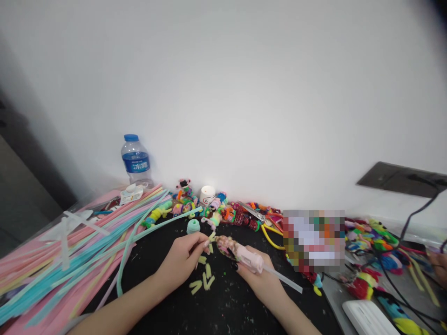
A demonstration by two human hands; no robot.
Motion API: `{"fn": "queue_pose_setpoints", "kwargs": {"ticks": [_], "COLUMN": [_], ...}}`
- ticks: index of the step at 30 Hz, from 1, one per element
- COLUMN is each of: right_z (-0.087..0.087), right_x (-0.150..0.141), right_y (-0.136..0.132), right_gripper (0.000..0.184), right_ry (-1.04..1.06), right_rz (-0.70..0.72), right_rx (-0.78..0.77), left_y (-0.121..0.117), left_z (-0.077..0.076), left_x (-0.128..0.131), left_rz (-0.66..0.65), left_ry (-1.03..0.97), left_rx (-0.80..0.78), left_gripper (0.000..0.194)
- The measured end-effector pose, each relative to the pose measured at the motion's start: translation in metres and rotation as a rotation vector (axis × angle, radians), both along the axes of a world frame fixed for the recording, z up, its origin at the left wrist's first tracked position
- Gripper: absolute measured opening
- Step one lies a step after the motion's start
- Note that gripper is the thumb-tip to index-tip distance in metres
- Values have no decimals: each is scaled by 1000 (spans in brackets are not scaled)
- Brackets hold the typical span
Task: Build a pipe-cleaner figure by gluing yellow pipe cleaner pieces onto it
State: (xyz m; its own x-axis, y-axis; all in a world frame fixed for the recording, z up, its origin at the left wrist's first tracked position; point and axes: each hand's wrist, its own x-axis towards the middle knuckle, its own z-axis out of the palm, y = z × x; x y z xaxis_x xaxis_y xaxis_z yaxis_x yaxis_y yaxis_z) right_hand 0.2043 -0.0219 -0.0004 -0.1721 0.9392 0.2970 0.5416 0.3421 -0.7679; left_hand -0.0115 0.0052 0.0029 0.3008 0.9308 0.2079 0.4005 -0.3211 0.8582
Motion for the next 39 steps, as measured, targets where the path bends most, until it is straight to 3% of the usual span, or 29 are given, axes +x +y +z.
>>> {"fn": "queue_pose_setpoints", "kwargs": {"ticks": [6,17,39], "right_z": [-6,-9,-9], "right_x": [1,3,2], "right_y": [-3,-2,-2], "right_gripper": [9,7,11], "right_ry": [-3,-40,-20], "right_rz": [-78,-69,-125], "right_rx": [57,63,-27], "left_y": [0,-1,-1], "left_z": [0,0,-1], "left_x": [1,1,0], "left_rz": [3,-7,3], "left_ry": [-12,5,13], "left_rx": [1,6,28], "left_gripper": [27,26,26]}}
